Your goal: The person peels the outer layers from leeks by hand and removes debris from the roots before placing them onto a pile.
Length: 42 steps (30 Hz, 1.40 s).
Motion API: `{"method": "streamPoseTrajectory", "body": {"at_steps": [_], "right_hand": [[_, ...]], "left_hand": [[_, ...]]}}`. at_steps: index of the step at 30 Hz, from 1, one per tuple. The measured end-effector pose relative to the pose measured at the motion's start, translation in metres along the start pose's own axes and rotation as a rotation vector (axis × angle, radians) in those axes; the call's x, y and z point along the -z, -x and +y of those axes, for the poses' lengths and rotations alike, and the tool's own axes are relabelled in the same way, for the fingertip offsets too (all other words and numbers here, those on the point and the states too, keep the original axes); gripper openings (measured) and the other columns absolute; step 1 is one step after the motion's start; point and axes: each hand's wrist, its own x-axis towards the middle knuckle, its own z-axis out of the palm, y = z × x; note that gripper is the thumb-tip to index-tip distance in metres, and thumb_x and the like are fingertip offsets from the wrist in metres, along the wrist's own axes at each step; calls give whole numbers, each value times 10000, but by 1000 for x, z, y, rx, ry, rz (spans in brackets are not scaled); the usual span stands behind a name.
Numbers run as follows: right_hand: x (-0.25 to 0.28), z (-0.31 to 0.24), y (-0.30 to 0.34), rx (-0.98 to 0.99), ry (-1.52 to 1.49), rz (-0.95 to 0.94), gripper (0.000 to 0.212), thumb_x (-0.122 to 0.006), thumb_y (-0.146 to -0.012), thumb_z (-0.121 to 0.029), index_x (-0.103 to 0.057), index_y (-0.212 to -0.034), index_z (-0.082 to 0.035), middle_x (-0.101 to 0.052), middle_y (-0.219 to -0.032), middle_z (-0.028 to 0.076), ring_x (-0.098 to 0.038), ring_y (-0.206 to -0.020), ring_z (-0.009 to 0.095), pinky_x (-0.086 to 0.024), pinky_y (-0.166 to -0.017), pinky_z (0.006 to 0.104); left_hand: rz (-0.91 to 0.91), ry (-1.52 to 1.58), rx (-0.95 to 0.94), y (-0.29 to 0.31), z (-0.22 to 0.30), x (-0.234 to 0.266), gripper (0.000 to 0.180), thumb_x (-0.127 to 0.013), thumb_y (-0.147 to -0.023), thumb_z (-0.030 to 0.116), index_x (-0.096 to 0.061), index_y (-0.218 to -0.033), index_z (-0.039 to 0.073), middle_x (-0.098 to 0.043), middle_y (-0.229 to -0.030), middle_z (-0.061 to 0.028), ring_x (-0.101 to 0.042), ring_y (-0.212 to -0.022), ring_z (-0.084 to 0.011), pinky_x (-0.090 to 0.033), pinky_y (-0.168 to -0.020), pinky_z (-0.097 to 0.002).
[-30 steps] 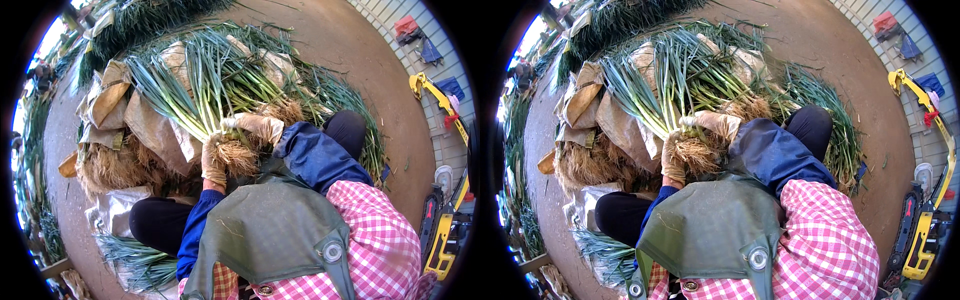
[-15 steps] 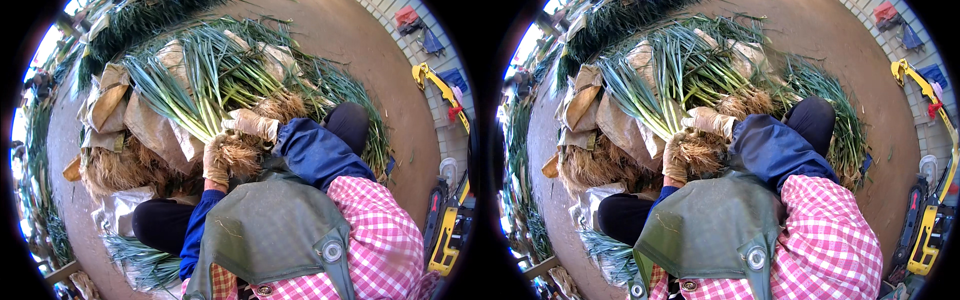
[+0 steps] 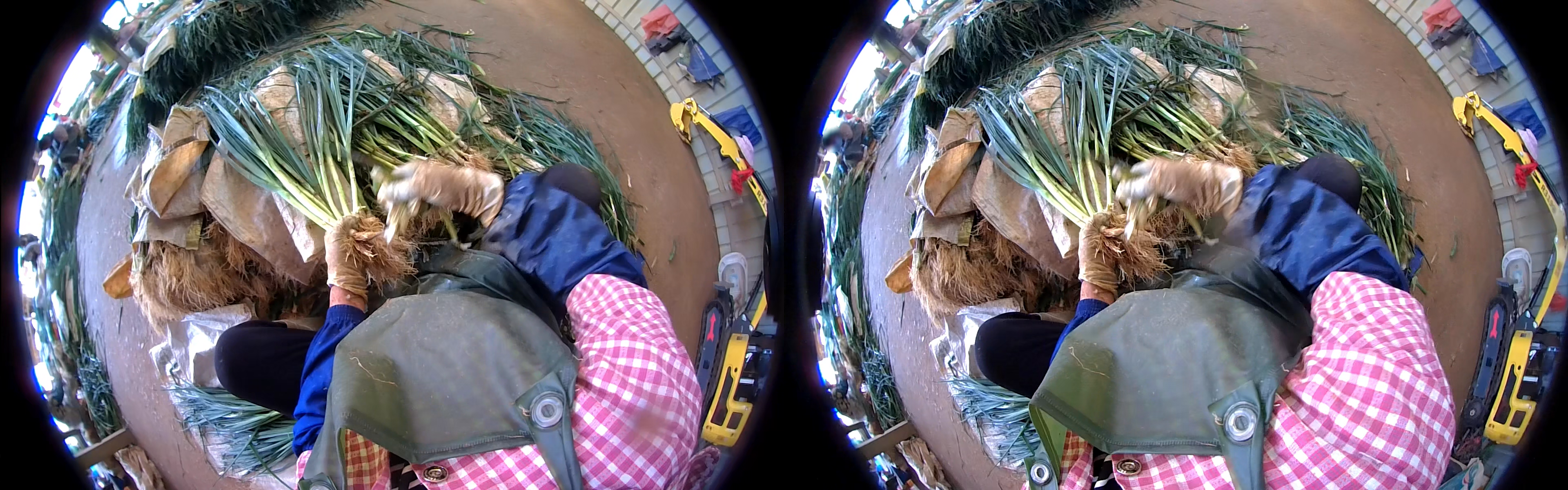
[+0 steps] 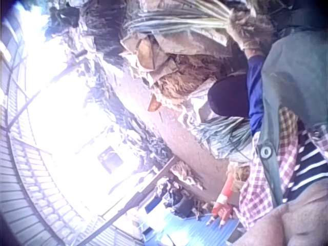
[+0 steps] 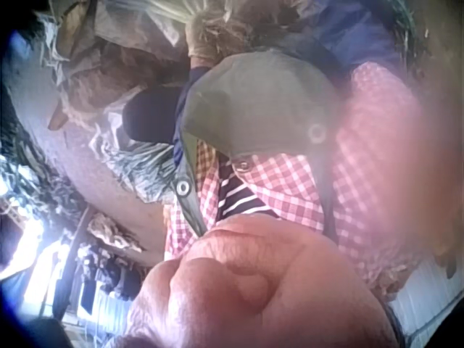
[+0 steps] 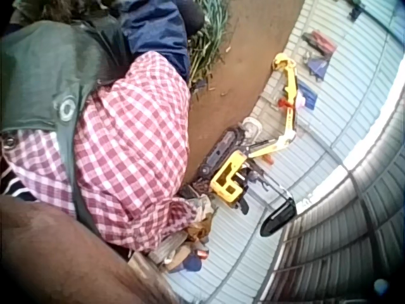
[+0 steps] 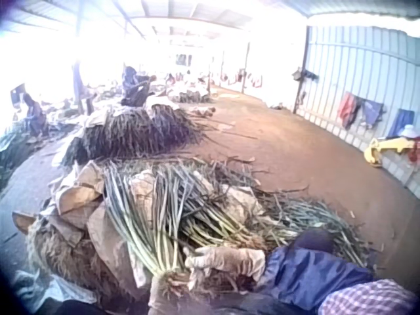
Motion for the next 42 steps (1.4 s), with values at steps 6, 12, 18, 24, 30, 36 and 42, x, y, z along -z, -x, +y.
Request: {"method": "streamPoseTrajectory", "body": {"at_steps": [6, 12, 18, 24, 30, 36, 42], "right_hand": [[81, -56, 74, 60, 291, 331, 321, -549, -932, -295, -584, -1018, 12, -671, -879, 104, -607, -725, 98, -481, -589, 200], [250, -14, 262, -941, 1367, 630, 392, -604, -856, -268, -604, -1188, -58, -676, -966, 130, -640, -957, 294, -511, -796, 399], [216, -2, 228, -735, 1596, 684, 460, -693, -770, -303, -599, -1153, -65, -630, -1114, 186, -600, -1036, 354, -474, -867, 434], [22, -5, -11, 308, 961, 124, 534, -671, -796, -227, -526, -1277, -48, -603, -1194, 176, -575, -1106, 283, -440, -948, 340], [-7, 71, -60, 388, 600, 243, 239, -497, -938, -247, -620, -932, -42, -636, -798, 103, -618, -779, 217, -483, -714, 356], [-24, 40, -14, -383, -65, -604, 222, -578, -921, -250, -658, -976, -50, -677, -901, 45, -630, -776, 126, -512, -666, 278], [48, 77, -94, -297, -181, 156, 437, -423, -961, -429, -585, -1140, -64, -682, -998, 99, -665, -823, 218, -530, -631, 308]], "left_hand": [[17, 44, 32, 3, 7, 4, 101, -553, -817, 75, -558, -849, -21, -586, -765, -131, -620, -662, -270, -553, -586, -368], [-63, 160, 58, 7, -8, -8, 112, -597, -833, 121, -560, -826, 16, -573, -762, -89, -616, -714, -275, -550, -667, -407], [-76, 146, 43, -3, -10, 3, 136, -597, -865, 153, -543, -804, 43, -544, -731, -58, -613, -722, -276, -545, -692, -418], [-105, 188, 91, 4, 4, 8, 171, -608, -877, 192, -580, -918, 29, -602, -832, -84, -620, -777, -286, -543, -730, -429], [-169, 225, 134, 13, -8, -15, 180, -570, -872, 127, -604, -1005, 10, -657, -930, -101, -641, -821, -227, -549, -739, -367], [-75, 259, 173, 16, 15, 6, 198, -569, -851, 157, -575, -950, -15, -634, -785, -165, -630, -649, -289, -558, -610, -393], [-233, 215, 157, 17, 10, -1, 247, -597, -861, 133, -563, -1053, -20, -640, -910, -147, -637, -739, -268, -561, -648, -387]]}}
